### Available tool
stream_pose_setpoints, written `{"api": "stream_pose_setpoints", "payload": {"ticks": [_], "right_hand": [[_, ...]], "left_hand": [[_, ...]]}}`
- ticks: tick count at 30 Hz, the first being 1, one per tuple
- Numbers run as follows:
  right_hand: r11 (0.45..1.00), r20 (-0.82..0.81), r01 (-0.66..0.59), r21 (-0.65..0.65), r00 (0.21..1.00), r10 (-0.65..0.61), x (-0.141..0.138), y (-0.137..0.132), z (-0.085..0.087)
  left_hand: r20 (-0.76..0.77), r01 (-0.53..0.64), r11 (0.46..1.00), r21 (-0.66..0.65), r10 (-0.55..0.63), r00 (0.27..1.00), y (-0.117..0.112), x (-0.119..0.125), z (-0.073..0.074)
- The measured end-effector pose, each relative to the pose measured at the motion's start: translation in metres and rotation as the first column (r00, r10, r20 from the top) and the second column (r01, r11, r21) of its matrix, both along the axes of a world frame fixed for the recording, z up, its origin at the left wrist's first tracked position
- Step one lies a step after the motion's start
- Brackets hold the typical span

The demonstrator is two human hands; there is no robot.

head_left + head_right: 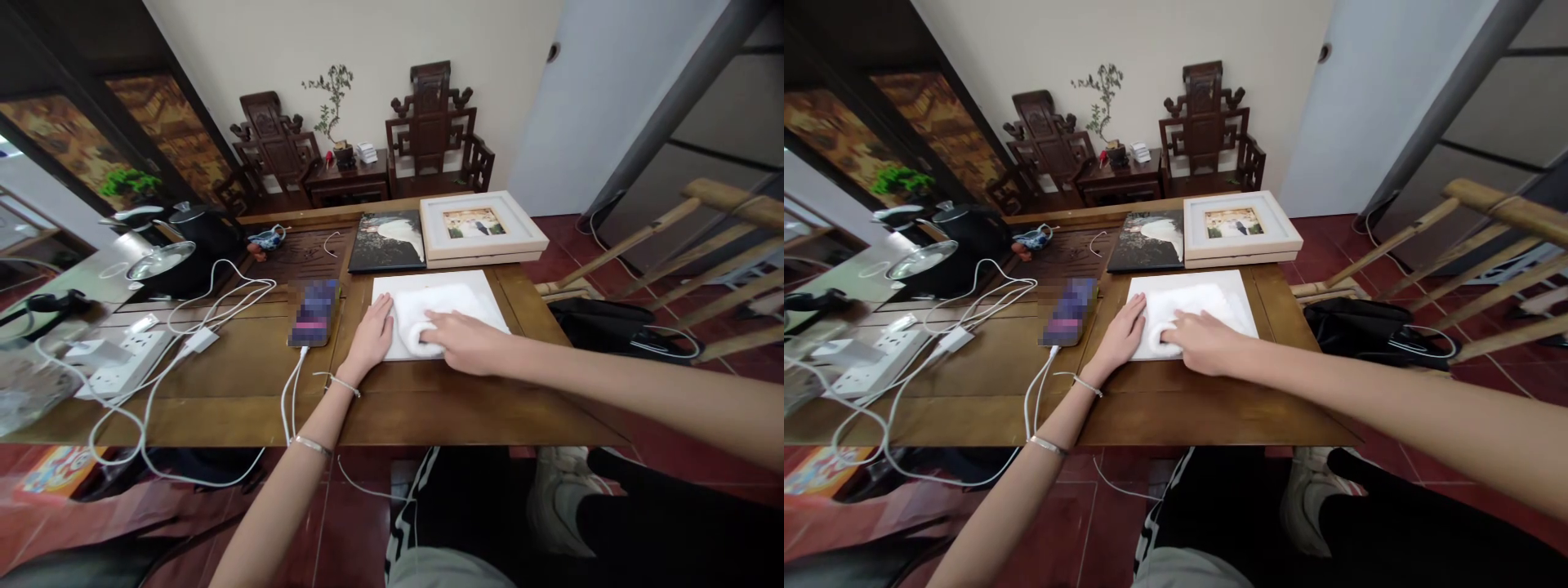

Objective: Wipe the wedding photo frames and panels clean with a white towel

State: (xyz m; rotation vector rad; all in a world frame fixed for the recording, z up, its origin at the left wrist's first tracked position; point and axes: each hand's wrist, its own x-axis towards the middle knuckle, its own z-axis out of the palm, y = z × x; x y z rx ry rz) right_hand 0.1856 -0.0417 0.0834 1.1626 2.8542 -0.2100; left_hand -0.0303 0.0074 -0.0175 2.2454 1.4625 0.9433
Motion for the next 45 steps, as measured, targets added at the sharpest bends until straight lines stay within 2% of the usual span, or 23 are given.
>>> {"api": "stream_pose_setpoints", "payload": {"ticks": [3,6,9,13,16,20,23,27,34,40,43,45], "right_hand": [[0.998,0.02,0.053,0.036,0.998,-0.054,-0.01,0.031,-0.001],[0.994,0.081,0.064,0.087,0.994,-0.071,-0.025,0.045,-0.006],[0.994,0.144,0.017,0.11,0.989,-0.033,-0.038,0.038,-0.011],[0.976,0.142,-0.21,0.056,0.969,0.2,-0.04,0.008,-0.006],[0.96,0.093,-0.276,-0.048,0.956,0.279,-0.032,-0.007,0.01],[0.965,0.056,-0.153,-0.213,0.984,0.169,-0.014,-0.001,0.033],[0.985,0.059,-0.054,-0.166,0.996,0.064,-0.002,0.02,0.036],[0.994,0.023,0.001,-0.107,1.0,0.001,0.0,0.055,0.031],[0.993,-0.004,0.068,-0.101,0.998,-0.069,-0.041,0.104,0.041],[0.982,-0.029,0.111,-0.154,0.993,-0.117,-0.065,0.12,0.053],[0.976,-0.037,0.137,-0.171,0.989,-0.146,-0.057,0.121,0.057],[0.966,-0.038,0.178,-0.187,0.981,-0.189,-0.041,0.122,0.058]], "left_hand": [[0.049,-0.001,1.0,-0.009,0.001,0.999,-0.001,0.0,0.001],[0.183,-0.019,0.999,-0.029,0.024,0.983,-0.003,0.001,0.008],[0.353,-0.047,0.998,-0.043,0.059,0.934,-0.006,0.001,0.016],[0.466,-0.084,0.996,-0.009,0.079,0.881,-0.009,0.002,0.021],[0.422,-0.084,0.996,0.026,0.065,0.904,-0.011,0.004,0.021],[0.273,-0.057,0.998,0.02,0.049,0.961,-0.012,0.006,0.018],[0.158,-0.033,0.999,0.008,0.031,0.987,-0.01,0.006,0.015],[0.069,-0.027,1.0,0.007,0.027,0.997,-0.008,0.005,0.013],[0.037,-0.024,1.0,0.011,0.024,0.999,-0.007,0.004,0.014],[0.053,-0.02,1.0,0.016,0.019,0.998,-0.005,0.001,0.011],[0.079,-0.011,1.0,0.025,0.009,0.997,-0.005,0.001,0.009],[0.096,-0.008,0.999,0.032,0.005,0.995,-0.005,0.001,0.008]]}}
